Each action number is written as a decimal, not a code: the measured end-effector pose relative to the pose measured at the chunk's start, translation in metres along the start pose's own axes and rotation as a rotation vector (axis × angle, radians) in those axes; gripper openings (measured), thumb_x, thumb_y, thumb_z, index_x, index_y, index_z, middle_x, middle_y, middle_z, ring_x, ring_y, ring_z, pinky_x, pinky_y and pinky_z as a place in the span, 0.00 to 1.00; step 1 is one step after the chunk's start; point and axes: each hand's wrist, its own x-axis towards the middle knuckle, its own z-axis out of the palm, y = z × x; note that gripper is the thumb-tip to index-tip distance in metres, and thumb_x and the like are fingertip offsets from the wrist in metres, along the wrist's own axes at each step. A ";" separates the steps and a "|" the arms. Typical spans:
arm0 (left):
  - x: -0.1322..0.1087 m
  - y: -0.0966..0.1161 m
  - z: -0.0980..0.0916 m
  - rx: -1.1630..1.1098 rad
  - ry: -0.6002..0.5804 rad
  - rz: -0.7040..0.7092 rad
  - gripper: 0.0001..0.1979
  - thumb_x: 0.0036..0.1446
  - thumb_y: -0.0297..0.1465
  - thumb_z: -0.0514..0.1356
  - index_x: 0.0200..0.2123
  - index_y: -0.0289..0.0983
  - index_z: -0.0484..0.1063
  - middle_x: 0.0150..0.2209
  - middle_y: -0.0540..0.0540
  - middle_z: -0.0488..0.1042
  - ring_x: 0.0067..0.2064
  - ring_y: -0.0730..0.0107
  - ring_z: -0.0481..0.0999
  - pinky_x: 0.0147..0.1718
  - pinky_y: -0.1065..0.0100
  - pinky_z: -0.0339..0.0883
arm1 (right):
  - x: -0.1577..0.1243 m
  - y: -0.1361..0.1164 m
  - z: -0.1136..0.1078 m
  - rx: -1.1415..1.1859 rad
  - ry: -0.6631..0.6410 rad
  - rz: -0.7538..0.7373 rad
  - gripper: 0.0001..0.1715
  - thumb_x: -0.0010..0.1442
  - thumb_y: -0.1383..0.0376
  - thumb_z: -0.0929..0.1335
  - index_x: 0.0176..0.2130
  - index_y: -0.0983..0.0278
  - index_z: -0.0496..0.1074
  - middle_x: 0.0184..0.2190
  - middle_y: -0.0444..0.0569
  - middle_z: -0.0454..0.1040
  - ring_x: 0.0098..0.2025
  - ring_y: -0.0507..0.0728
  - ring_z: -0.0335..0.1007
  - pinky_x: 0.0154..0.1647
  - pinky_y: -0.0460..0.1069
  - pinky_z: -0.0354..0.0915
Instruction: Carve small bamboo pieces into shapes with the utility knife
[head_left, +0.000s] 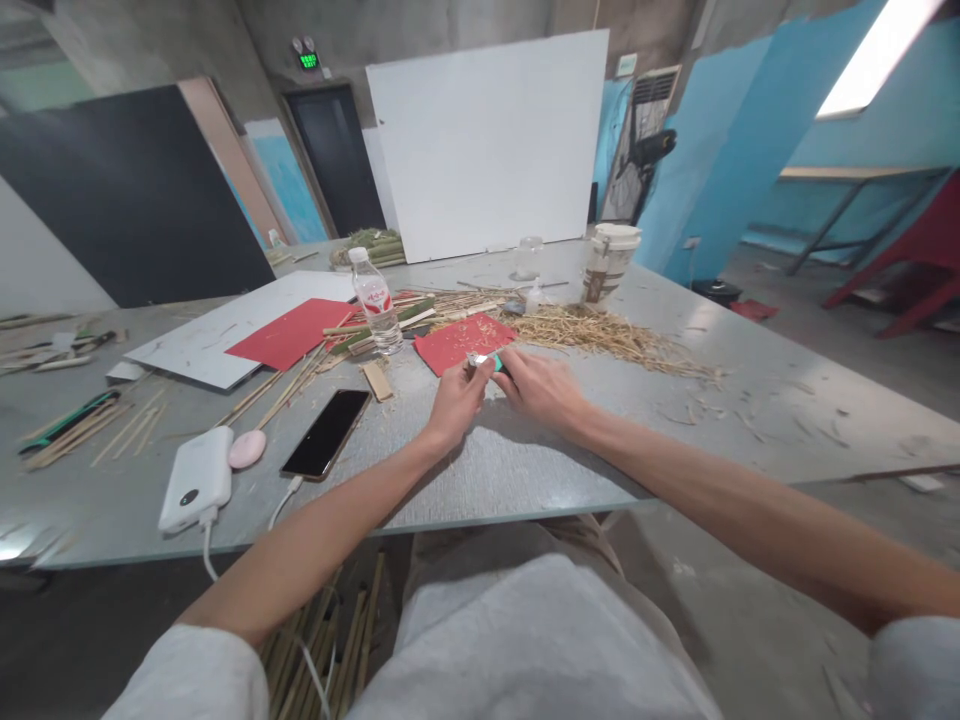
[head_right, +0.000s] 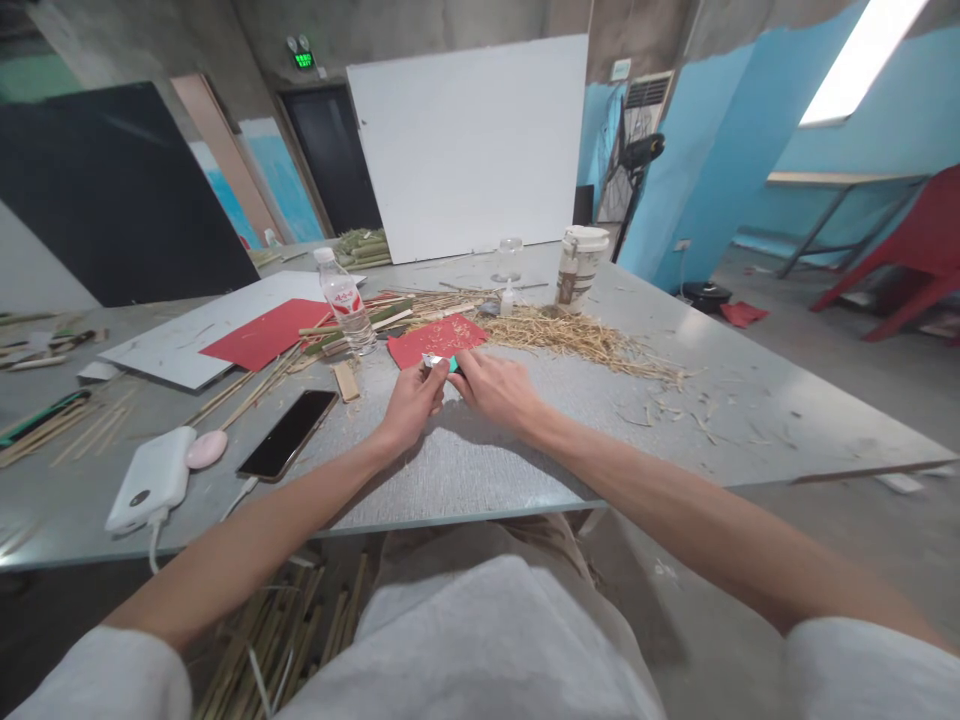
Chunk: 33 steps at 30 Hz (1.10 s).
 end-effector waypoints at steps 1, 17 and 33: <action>0.000 0.000 0.000 -0.007 -0.001 -0.002 0.33 0.59 0.63 0.67 0.28 0.42 0.60 0.20 0.59 0.53 0.21 0.78 0.53 0.21 0.69 0.46 | 0.000 0.000 0.000 0.000 -0.003 0.001 0.26 0.81 0.51 0.56 0.48 0.63 0.74 0.42 0.59 0.83 0.38 0.63 0.74 0.34 0.53 0.48; 0.004 0.000 0.000 -0.129 -0.022 0.002 0.23 0.57 0.49 0.73 0.46 0.39 0.75 0.21 0.62 0.54 0.21 0.77 0.51 0.23 0.69 0.47 | 0.010 0.018 -0.001 0.142 0.108 0.088 0.25 0.80 0.51 0.55 0.48 0.62 0.72 0.38 0.57 0.81 0.36 0.64 0.73 0.35 0.53 0.52; 0.014 0.001 -0.007 -0.127 -0.095 -0.032 0.15 0.61 0.43 0.64 0.42 0.42 0.66 0.30 0.54 0.66 0.28 0.74 0.62 0.28 0.70 0.55 | 0.012 0.023 0.000 0.162 0.062 0.029 0.26 0.80 0.51 0.55 0.50 0.63 0.72 0.40 0.57 0.81 0.39 0.63 0.74 0.36 0.53 0.52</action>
